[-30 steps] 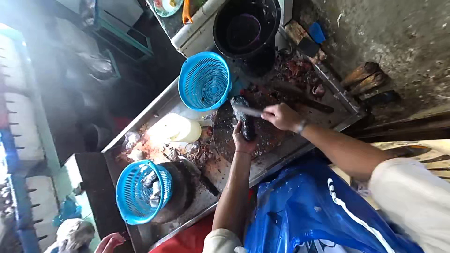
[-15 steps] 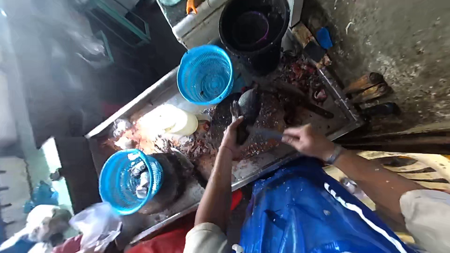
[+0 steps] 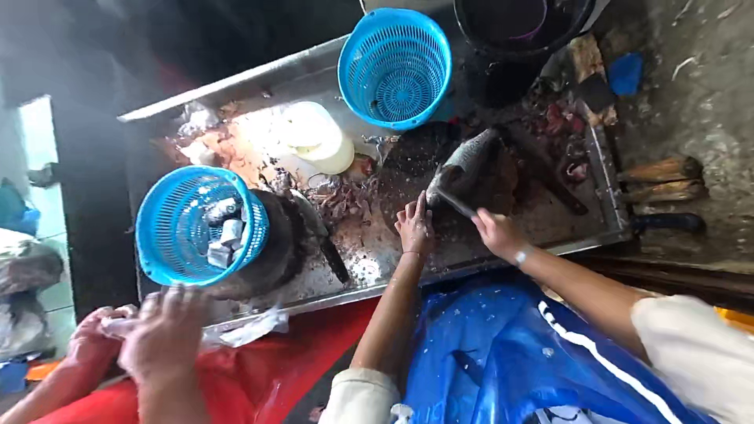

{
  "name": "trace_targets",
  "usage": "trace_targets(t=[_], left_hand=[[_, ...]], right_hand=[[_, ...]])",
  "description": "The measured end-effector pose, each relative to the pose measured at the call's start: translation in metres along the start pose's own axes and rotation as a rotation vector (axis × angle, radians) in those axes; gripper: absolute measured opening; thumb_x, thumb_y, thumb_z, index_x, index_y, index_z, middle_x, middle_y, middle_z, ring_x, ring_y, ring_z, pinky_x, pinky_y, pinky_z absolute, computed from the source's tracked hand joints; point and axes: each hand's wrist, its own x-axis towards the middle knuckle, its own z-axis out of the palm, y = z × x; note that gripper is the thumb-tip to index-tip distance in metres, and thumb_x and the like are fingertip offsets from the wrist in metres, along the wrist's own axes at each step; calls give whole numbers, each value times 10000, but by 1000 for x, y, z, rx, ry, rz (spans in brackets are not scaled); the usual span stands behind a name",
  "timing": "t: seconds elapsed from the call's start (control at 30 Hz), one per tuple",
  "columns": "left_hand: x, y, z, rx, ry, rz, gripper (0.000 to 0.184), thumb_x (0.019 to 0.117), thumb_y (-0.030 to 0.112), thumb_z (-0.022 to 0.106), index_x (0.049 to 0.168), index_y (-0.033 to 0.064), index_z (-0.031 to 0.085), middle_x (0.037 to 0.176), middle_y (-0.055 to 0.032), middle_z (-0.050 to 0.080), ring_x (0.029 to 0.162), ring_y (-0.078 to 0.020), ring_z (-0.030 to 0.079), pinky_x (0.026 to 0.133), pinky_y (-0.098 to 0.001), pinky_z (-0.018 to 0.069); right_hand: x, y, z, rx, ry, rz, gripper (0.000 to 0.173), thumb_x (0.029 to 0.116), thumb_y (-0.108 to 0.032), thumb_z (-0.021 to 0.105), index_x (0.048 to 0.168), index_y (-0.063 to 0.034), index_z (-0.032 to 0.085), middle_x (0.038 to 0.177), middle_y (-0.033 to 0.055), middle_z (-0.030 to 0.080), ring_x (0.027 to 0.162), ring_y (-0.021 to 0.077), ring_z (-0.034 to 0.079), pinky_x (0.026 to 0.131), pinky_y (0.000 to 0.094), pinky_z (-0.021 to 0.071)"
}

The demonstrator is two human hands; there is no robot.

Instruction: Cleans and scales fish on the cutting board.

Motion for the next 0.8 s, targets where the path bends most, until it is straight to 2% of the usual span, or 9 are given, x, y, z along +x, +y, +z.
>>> trace_targets(t=[0.1, 0.2, 0.23, 0.3, 0.37, 0.5, 0.6, 0.7, 0.8], left_hand=[[4, 2, 0, -2, 5, -13, 524, 1066, 260, 442, 1583, 341, 410, 1492, -103, 541, 1313, -409, 504, 985, -650, 420], [13, 4, 0, -7, 1, -25, 505, 1081, 292, 436, 1582, 356, 411, 1481, -99, 552, 1314, -399, 509, 997, -644, 420], [9, 4, 1, -17, -5, -34, 504, 1082, 294, 437, 1582, 360, 411, 1484, -97, 552, 1317, -394, 509, 1004, -639, 419], [5, 1, 0, -26, 13, -17, 499, 1082, 283, 445, 1575, 359, 426, 1468, -96, 564, 1298, -386, 521, 994, -621, 425], [14, 1, -1, -31, 34, 5, 504, 1079, 266, 455, 1574, 359, 427, 1470, -95, 566, 1295, -386, 529, 992, -623, 428], [12, -2, 0, -53, -1, 8, 523, 1076, 236, 465, 1582, 361, 416, 1483, -83, 554, 1302, -371, 523, 1002, -612, 423], [2, -10, 2, -64, 25, 44, 544, 1058, 207, 503, 1578, 344, 427, 1478, -70, 560, 1277, -366, 531, 977, -604, 432], [3, -11, 3, -84, 30, 43, 503, 1062, 217, 515, 1556, 300, 475, 1473, -83, 572, 1285, -380, 541, 989, -613, 436], [7, -9, 0, -98, 31, 35, 471, 1055, 185, 533, 1520, 258, 530, 1447, -94, 593, 1272, -365, 556, 1011, -597, 430]], right_hand=[[-2, -17, -45, -87, -171, -14, 444, 1098, -429, 417, 1085, -68, 675, 959, 189, 712, 928, 402, 715, 760, 624, 568], [49, -34, -48, 4, 79, -16, 457, 1093, -430, 433, 1091, -51, 690, 938, 175, 720, 888, 368, 722, 765, 593, 580], [43, -27, -33, 6, 61, 10, 454, 1101, -424, 412, 1117, -50, 668, 946, 182, 711, 894, 374, 719, 769, 594, 582], [2, -4, -8, -49, -52, 27, 451, 1106, -431, 389, 1125, -60, 645, 923, 190, 700, 868, 384, 720, 730, 597, 588], [-6, -5, -27, -121, -214, 60, 459, 1094, -464, 401, 1115, -90, 667, 984, 183, 715, 948, 394, 715, 779, 621, 568], [52, -29, -42, -14, 38, 4, 472, 1099, -442, 410, 1088, -52, 674, 930, 182, 711, 893, 375, 719, 768, 592, 575], [11, 2, -10, -48, -50, 33, 460, 1106, -445, 376, 1080, -70, 641, 864, 177, 687, 822, 377, 714, 695, 588, 584], [-1, -16, -44, -156, -201, 61, 469, 1088, -466, 414, 1004, -86, 676, 900, 179, 711, 891, 397, 716, 723, 621, 563], [53, -56, -52, -108, 4, -35, 490, 1093, -473, 402, 1029, -64, 665, 928, 170, 710, 892, 380, 721, 723, 599, 571]])
